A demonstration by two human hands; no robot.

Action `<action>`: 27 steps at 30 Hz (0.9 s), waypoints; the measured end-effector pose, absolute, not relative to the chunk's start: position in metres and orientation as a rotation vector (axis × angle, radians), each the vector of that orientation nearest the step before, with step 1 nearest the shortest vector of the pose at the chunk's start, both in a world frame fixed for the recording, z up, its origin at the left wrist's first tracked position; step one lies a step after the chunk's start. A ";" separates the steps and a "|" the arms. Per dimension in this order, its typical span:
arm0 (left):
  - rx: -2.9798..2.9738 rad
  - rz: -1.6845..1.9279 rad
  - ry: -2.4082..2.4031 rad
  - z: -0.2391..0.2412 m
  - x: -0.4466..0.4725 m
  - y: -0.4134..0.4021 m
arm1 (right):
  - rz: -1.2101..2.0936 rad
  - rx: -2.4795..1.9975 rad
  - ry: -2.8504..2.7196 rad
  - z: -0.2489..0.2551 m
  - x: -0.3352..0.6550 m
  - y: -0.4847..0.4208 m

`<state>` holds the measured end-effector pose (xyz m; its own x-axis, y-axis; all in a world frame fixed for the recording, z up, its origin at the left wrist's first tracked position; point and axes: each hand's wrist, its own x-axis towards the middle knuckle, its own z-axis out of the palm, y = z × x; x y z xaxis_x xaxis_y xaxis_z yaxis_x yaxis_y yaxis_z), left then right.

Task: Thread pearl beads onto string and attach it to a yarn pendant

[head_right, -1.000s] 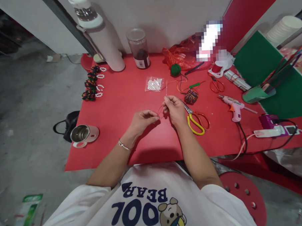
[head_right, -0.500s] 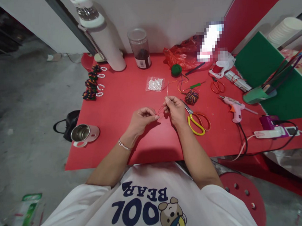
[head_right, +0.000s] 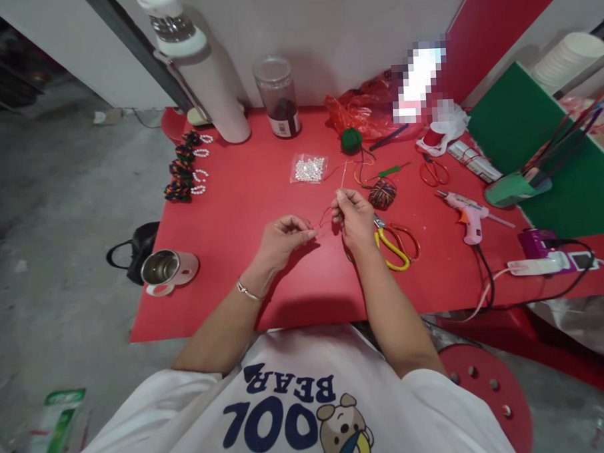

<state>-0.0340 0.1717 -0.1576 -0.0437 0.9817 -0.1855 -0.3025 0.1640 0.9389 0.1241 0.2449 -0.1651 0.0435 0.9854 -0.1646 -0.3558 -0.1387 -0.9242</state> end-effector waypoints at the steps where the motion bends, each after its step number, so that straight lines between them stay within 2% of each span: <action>1: 0.823 1.264 1.116 -0.158 -0.034 0.172 | 1.409 -1.079 -0.816 -0.166 0.125 0.246; 11: 0.793 1.332 1.199 -0.159 -0.033 0.174 | 1.361 -1.020 -0.765 -0.169 0.127 0.247; 27: 1.001 1.104 1.346 -0.157 -0.030 0.173 | 1.253 -1.039 -0.706 -0.164 0.125 0.250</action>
